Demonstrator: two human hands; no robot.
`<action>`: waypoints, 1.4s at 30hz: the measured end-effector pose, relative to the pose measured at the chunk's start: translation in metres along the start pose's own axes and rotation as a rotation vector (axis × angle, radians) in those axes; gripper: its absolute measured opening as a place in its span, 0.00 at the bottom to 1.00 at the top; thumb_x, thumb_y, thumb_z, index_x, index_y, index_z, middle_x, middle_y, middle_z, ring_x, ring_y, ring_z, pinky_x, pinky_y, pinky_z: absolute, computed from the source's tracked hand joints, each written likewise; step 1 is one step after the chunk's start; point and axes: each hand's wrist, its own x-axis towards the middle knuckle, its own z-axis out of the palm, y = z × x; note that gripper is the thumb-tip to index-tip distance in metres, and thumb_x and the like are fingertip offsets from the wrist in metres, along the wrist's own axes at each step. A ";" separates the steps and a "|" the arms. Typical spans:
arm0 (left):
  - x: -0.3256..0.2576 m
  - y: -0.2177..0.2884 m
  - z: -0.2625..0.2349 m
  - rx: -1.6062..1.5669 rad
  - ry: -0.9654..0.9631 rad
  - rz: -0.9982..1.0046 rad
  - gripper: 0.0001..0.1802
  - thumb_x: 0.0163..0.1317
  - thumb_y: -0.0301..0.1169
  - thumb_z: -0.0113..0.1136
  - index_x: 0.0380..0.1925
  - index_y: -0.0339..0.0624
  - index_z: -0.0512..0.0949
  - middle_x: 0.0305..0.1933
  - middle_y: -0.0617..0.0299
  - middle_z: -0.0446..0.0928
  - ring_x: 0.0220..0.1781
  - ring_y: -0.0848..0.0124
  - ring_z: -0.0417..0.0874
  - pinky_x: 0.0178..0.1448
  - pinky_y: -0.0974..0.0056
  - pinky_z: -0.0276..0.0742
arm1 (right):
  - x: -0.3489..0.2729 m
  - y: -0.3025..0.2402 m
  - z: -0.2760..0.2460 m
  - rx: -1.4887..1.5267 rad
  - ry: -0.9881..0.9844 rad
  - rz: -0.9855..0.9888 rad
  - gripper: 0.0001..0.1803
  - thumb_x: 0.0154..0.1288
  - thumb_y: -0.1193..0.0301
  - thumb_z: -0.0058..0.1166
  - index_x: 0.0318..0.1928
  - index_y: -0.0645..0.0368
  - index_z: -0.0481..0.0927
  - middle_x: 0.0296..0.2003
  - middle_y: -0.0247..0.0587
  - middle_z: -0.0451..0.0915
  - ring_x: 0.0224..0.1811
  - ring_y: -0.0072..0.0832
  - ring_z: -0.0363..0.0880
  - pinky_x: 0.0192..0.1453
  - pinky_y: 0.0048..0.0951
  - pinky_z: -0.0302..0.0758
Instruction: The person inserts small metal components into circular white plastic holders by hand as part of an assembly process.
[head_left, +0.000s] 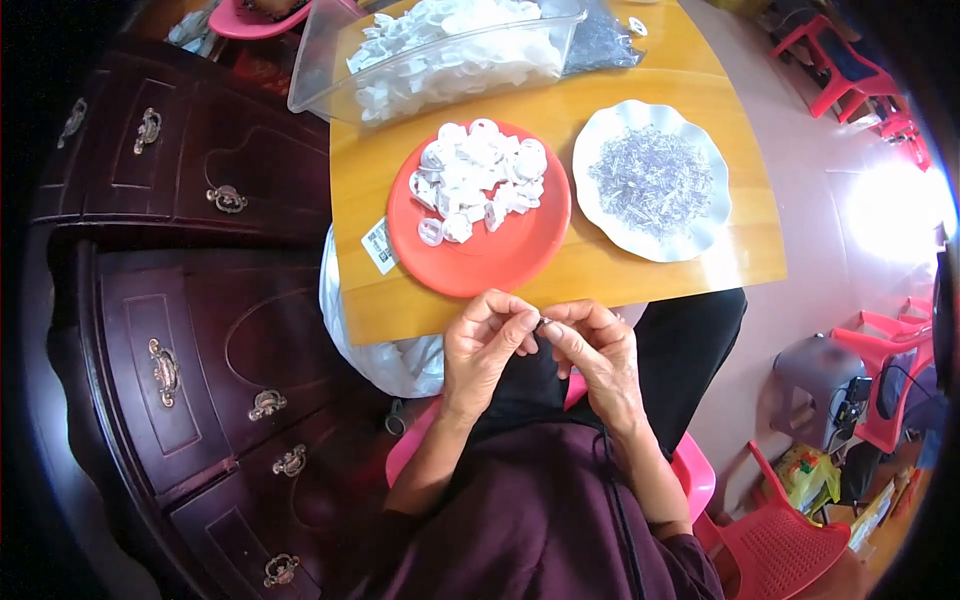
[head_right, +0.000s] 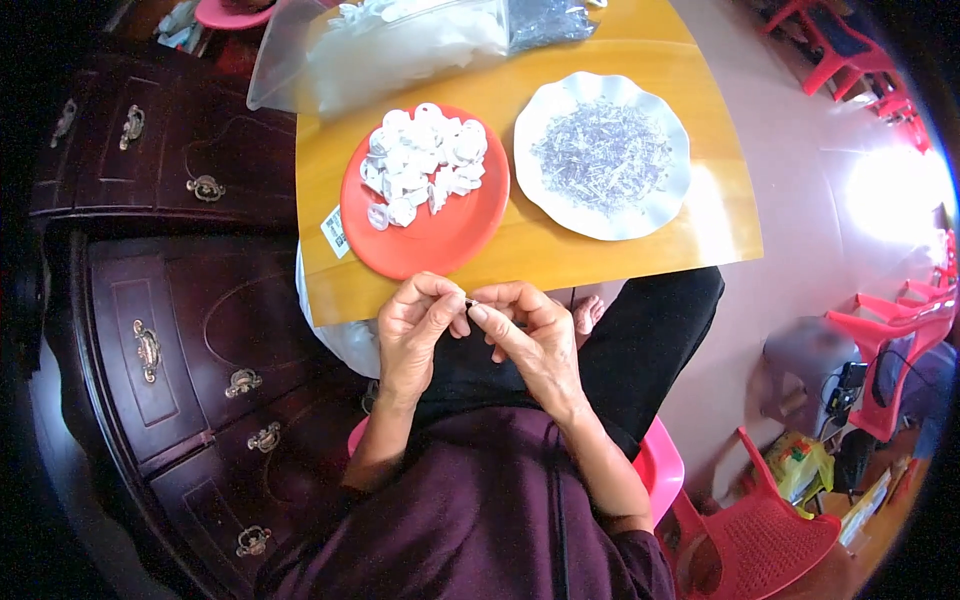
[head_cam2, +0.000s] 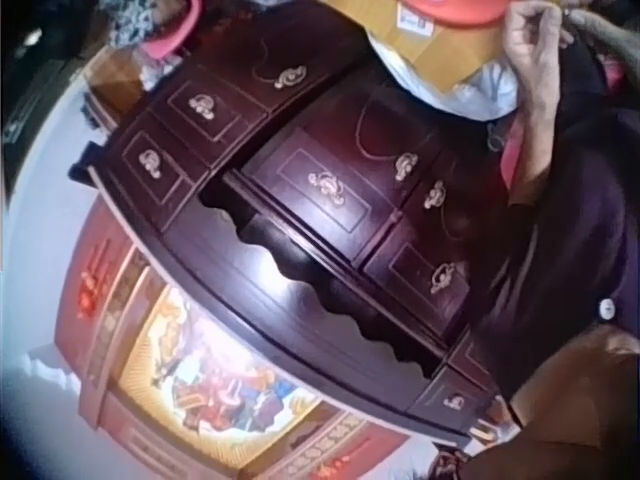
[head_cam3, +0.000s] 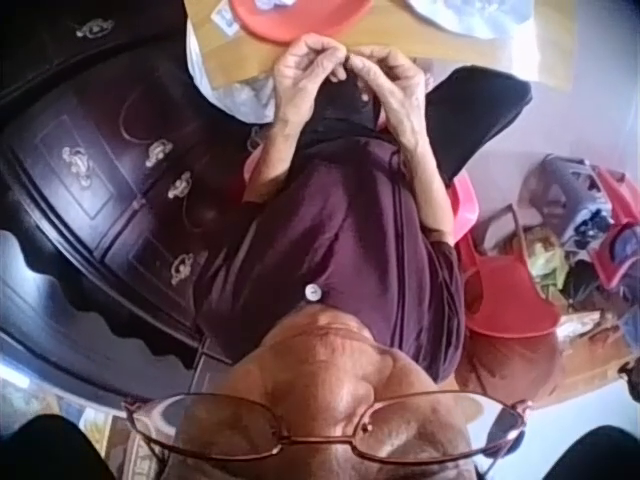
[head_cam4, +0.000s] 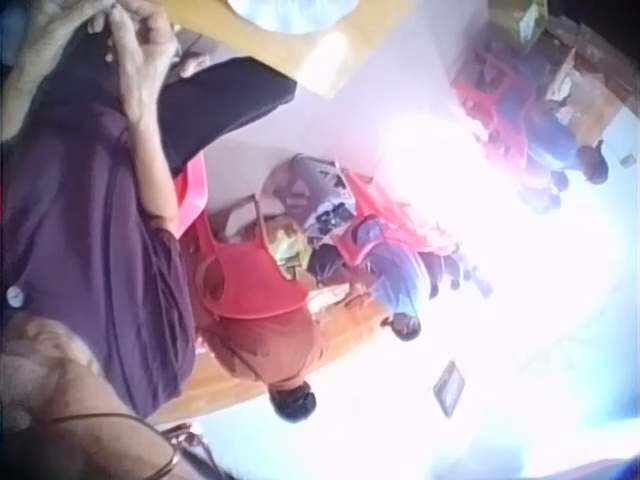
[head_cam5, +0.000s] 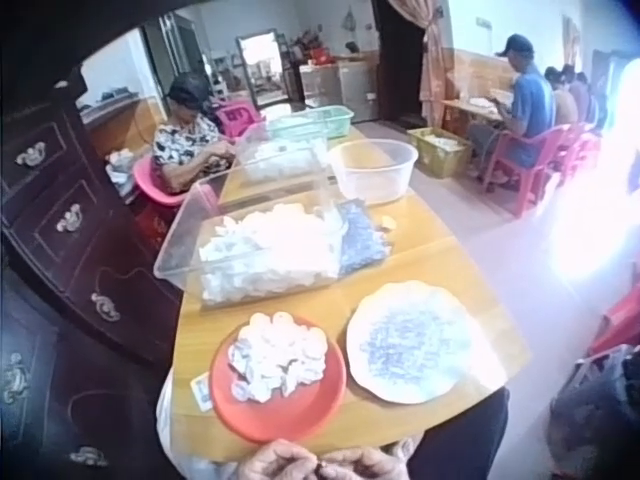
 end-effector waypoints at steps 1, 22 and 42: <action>0.000 -0.001 0.000 -0.012 0.020 -0.011 0.06 0.66 0.28 0.64 0.38 0.39 0.78 0.33 0.67 0.80 0.30 0.81 0.79 0.35 0.76 0.72 | 0.001 0.002 0.000 -0.015 0.014 -0.032 0.10 0.68 0.70 0.61 0.44 0.64 0.82 0.30 0.31 0.81 0.28 0.12 0.74 0.26 0.15 0.72; 0.091 0.048 -0.049 1.093 0.232 0.391 0.16 0.56 0.26 0.69 0.45 0.33 0.80 0.42 0.55 0.74 0.31 0.69 0.75 0.40 0.62 0.75 | 0.001 0.001 -0.015 0.059 0.140 -0.075 0.09 0.70 0.70 0.59 0.44 0.62 0.81 0.32 0.31 0.82 0.25 0.11 0.72 0.28 0.14 0.71; 0.017 0.013 -0.037 -0.278 -0.151 0.007 0.24 0.68 0.33 0.60 0.61 0.36 0.70 0.58 0.48 0.76 0.50 0.64 0.80 0.54 0.62 0.74 | 0.005 -0.011 0.008 -0.056 0.092 -0.177 0.07 0.68 0.72 0.61 0.41 0.62 0.82 0.33 0.30 0.82 0.31 0.13 0.77 0.32 0.16 0.74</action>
